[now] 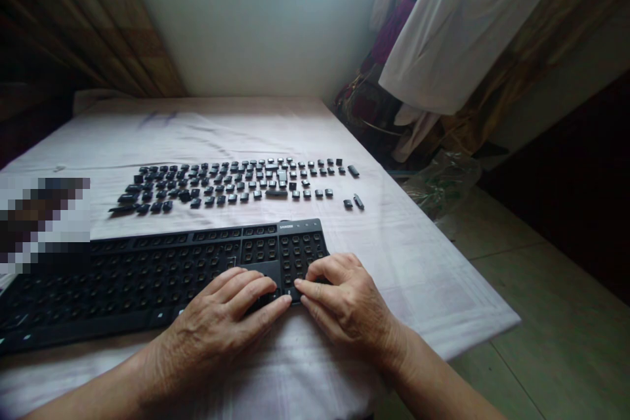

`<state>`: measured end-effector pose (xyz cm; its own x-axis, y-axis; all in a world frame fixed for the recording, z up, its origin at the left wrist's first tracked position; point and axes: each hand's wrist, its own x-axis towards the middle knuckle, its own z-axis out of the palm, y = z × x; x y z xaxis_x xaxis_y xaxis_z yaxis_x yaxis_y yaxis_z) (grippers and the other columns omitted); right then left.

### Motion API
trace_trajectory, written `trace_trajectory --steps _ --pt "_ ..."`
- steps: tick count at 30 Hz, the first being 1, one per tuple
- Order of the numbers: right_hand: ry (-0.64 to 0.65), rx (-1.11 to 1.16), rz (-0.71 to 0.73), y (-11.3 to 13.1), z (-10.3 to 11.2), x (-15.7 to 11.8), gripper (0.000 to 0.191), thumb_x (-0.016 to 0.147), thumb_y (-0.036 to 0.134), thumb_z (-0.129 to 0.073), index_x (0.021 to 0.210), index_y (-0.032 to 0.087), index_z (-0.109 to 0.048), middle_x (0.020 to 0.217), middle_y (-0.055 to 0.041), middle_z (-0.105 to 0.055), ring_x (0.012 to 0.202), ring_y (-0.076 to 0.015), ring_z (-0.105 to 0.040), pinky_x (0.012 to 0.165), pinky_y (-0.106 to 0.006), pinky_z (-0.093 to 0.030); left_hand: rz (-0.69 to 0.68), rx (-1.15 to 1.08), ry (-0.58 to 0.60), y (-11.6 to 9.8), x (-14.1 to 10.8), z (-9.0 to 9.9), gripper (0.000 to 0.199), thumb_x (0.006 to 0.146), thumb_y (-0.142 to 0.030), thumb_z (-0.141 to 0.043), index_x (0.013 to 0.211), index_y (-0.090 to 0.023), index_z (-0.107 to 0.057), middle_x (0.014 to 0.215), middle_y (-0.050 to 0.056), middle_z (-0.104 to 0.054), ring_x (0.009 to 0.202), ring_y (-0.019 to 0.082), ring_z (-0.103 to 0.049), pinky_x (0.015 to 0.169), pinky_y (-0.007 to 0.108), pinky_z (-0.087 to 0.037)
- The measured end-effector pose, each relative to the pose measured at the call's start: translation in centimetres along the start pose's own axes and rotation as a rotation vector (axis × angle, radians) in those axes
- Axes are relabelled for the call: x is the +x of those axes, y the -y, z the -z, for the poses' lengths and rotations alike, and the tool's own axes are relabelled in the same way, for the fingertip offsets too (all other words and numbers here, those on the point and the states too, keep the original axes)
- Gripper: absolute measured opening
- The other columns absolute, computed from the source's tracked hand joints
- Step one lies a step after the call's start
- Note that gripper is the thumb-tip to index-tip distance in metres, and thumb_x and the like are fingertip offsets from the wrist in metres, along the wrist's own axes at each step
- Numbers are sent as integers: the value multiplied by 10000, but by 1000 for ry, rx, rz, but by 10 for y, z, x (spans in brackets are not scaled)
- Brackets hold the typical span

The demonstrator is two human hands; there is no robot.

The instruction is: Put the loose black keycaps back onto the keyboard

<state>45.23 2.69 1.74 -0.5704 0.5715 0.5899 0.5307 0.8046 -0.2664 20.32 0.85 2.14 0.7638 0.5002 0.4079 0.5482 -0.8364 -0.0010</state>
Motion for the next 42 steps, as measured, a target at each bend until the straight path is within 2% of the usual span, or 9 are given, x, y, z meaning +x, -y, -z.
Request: trace_trajectory --steps 7,13,28,35,37,39,42 --pt "-16 9 6 0 -1 1 214 912 131 -572 1052 193 -722 889 -59 -681 794 -186 -619 723 -352 -467 -9 1 -20 0 0 0 278 997 -201 -490 1258 -191 -586 1070 63 -619 1009 205 -560 972 377 -442" --pt "-21 34 -19 -1 -1 0 217 901 133 -578 1037 212 -728 894 -49 -689 796 -181 -634 721 -339 -482 -4 20 9 0 -1 -2 284 991 -208 -500 1265 -207 -577 1095 70 -618 1031 209 -557 966 387 -459" --pt "-50 51 -32 -2 -3 2 200 914 142 -563 1001 207 -731 863 -50 -689 758 -175 -641 693 -334 -491 -11 32 -46 1 -4 -6 270 1002 -233 -495 1254 -219 -592 1082 61 -626 979 207 -573 930 380 -472" --pt "-40 105 -44 -2 -1 4 199 919 140 -561 968 194 -746 846 -58 -713 746 -172 -670 679 -313 -541 -5 26 -34 1 -8 -9 331 995 -230 -518 1323 -230 -567 1137 59 -628 1016 217 -575 948 399 -478" --pt "-28 154 -35 -11 7 9 202 931 145 -561 984 189 -751 857 -62 -731 754 -168 -689 683 -293 -564 -4 30 -47 2 -8 -10 338 993 -228 -521 1327 -235 -569 1147 58 -626 1029 217 -570 955 399 -473" --pt "-50 164 -49 -31 19 16 191 945 170 -576 989 185 -761 872 -69 -747 771 -165 -707 696 -267 -585 -3 34 -68 2 -8 -11 328 993 -226 -518 1313 -239 -584 1135 56 -627 1019 212 -567 951 393 -470" --pt "-152 -62 -196 -75 39 28 176 947 239 -605 929 215 -779 879 -57 -765 798 -182 -727 747 -284 -600 -1 46 -113 2 -7 -12 299 999 -223 -501 1274 -243 -616 1097 44 -636 986 197 -568 927 366 -470"
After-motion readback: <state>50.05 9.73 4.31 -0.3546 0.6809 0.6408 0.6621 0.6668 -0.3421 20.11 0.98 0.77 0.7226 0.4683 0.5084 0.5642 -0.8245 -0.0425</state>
